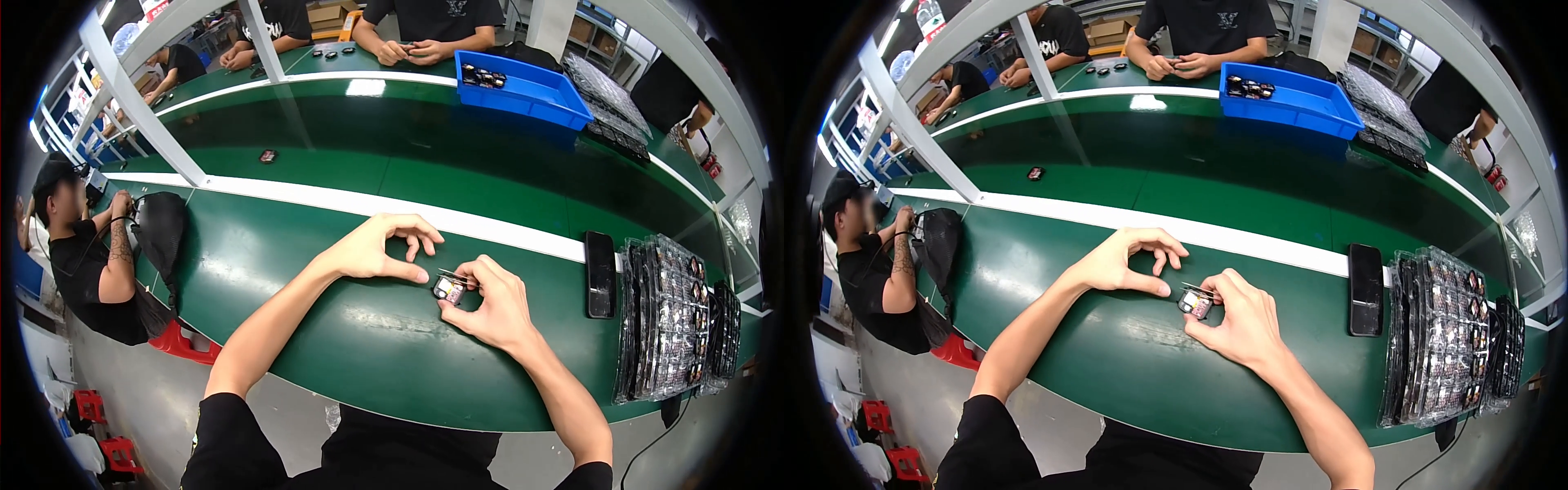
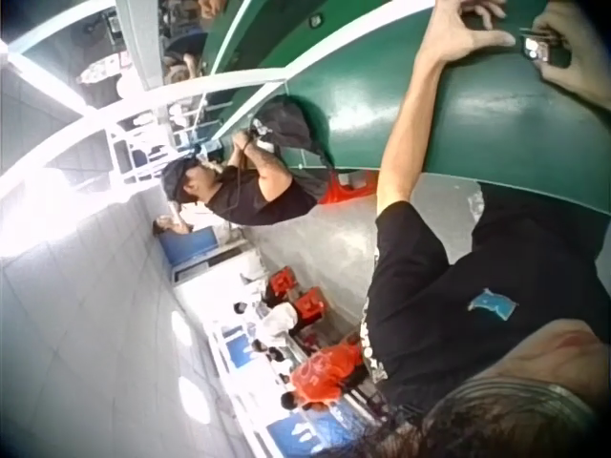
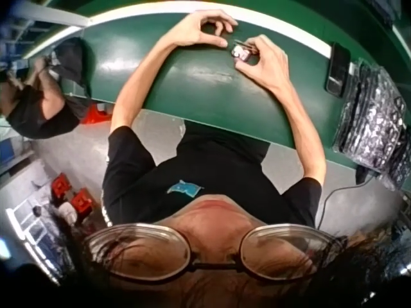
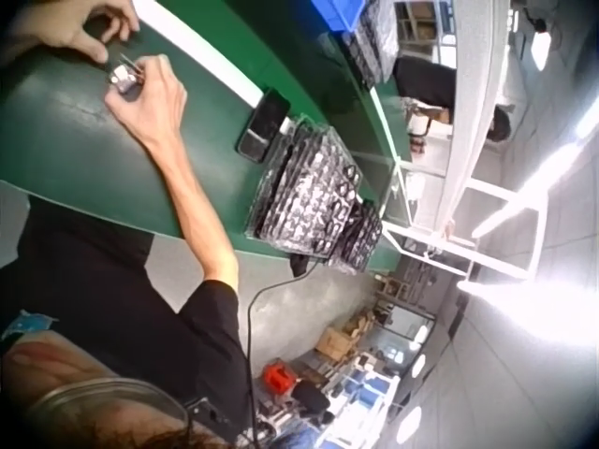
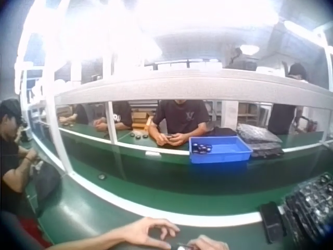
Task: The recorder uses tweezers to assemble small electronic components, likely internal parts of a smartwatch, on a green assembly line table.
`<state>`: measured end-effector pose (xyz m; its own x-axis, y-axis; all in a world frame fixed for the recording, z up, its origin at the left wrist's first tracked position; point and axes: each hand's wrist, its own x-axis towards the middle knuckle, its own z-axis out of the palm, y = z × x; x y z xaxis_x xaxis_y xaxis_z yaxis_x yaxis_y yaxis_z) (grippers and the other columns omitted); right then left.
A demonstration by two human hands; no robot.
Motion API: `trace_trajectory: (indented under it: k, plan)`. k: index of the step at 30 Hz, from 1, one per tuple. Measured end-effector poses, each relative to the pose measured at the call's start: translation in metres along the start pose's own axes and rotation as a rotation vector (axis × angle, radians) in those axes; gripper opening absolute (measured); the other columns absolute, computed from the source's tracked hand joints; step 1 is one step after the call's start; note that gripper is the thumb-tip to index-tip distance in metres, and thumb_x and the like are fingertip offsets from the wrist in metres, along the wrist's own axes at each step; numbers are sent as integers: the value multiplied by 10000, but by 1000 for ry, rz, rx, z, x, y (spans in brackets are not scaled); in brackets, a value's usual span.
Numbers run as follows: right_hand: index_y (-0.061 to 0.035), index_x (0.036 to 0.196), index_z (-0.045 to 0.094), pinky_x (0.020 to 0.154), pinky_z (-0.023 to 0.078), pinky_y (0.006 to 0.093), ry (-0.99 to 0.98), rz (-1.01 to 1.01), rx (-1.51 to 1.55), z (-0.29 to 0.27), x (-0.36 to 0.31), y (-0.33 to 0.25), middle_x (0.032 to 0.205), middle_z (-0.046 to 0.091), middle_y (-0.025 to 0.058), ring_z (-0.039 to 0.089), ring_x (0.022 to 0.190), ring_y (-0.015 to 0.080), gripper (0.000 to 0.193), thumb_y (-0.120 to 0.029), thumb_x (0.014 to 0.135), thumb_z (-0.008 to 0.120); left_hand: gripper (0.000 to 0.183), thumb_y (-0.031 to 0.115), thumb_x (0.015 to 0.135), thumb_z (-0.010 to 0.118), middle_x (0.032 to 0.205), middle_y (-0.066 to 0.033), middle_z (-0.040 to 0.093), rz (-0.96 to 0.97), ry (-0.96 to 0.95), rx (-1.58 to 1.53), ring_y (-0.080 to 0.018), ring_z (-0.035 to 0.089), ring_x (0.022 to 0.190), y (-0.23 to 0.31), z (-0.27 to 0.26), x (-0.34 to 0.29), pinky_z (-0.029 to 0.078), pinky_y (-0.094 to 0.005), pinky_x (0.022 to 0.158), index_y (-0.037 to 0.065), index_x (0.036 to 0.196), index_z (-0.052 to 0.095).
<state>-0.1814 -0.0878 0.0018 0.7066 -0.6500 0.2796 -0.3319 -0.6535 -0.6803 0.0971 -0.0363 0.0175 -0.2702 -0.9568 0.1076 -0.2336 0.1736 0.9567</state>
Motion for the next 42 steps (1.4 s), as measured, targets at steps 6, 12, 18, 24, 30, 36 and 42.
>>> trace_trajectory:
  k: [6,12,18,24,30,36,42]
  plan:
    - [-35,1052,730,721,607,408,46,-27,-41,-17,-12,-2,967,714,82,763,822,273,415,-275,756,894,269,135,906,897,1114,-80,763,115,728,532,-184,699,942,-39,-76,3,577,-340,895,32,1136,801]
    - [-59,1079,717,650,592,394,154,-109,-99,-56,-42,-17,960,701,66,758,783,260,406,-237,777,924,535,251,911,885,1431,-149,675,-161,1041,1198,-392,648,1313,-104,-199,-46,537,-510,1105,127,1393,689]
    - [-58,1090,697,633,583,366,278,33,-209,-124,-94,-29,990,691,61,785,810,245,409,-237,801,924,568,452,1050,770,1266,-174,760,-423,1007,1128,-388,711,1188,-149,-263,-71,555,-501,1032,133,1493,615]
    - [-57,1079,723,668,571,372,678,143,-401,-215,-153,-21,871,671,71,696,728,227,456,-263,737,942,422,254,1110,730,1155,-160,741,-247,973,1097,-317,696,1058,-169,-308,-79,559,-453,964,62,1469,620]
    - [-13,1008,737,689,540,339,958,427,-464,-295,-192,39,802,679,38,654,749,155,450,-287,732,963,424,70,1071,724,1267,-173,722,61,878,1047,-315,692,1112,-165,-247,-51,550,-422,1030,20,1484,636]
    - [-16,952,794,810,606,361,829,704,-523,-349,-153,85,834,793,107,767,789,205,499,-460,755,907,359,15,956,776,1176,-187,690,157,512,788,-351,665,1094,-29,-28,-18,533,-415,1003,-18,1301,679]
    - [-15,1004,871,901,631,402,608,803,-645,-369,-116,110,918,846,160,834,929,263,630,-596,771,948,490,120,877,894,1267,-149,726,242,238,775,-365,668,1180,10,56,-25,521,-448,1040,46,1325,712]
